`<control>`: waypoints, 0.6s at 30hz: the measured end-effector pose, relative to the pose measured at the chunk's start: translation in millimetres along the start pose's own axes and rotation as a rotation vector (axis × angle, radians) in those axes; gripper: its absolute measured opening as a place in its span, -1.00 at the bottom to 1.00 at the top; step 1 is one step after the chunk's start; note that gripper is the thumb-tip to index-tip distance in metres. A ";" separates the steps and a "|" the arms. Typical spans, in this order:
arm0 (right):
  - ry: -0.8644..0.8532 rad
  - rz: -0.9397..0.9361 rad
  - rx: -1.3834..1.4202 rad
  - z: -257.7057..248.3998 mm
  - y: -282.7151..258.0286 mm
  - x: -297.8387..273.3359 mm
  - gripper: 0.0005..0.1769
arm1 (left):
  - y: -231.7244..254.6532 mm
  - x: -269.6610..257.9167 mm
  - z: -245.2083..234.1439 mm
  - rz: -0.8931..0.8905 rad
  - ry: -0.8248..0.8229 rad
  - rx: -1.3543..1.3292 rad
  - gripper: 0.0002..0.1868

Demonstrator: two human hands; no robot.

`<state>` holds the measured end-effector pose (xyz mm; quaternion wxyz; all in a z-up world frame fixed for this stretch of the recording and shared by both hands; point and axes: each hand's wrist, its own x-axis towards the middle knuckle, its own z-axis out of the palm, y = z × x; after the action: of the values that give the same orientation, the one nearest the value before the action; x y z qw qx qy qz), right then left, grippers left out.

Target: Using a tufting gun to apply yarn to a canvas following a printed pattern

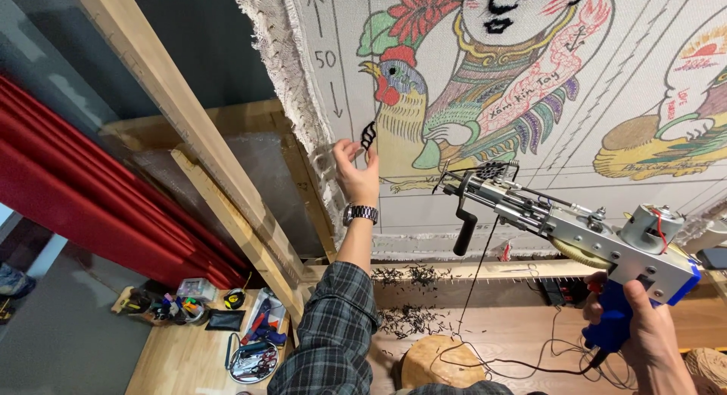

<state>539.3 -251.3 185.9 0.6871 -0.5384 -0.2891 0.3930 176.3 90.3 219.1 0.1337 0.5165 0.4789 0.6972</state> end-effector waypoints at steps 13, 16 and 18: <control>0.030 -0.007 0.004 8.7 -3.8 -13.6 -0.14 | 7.4 4.1 -4.4 -0.091 -0.034 -0.049 -0.51; 0.047 0.006 -0.005 13.1 -6.3 -16.4 -0.14 | 12.3 11.2 -3.9 -0.125 -0.051 -0.011 -0.51; 0.044 0.000 -0.002 14.0 -5.3 -16.9 -0.15 | 9.4 13.8 -0.1 -0.113 -0.051 0.015 -0.53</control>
<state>520.2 -259.1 194.9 0.6927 -0.5478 -0.2740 0.3808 173.2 94.8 234.9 0.1809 0.5071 0.5090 0.6716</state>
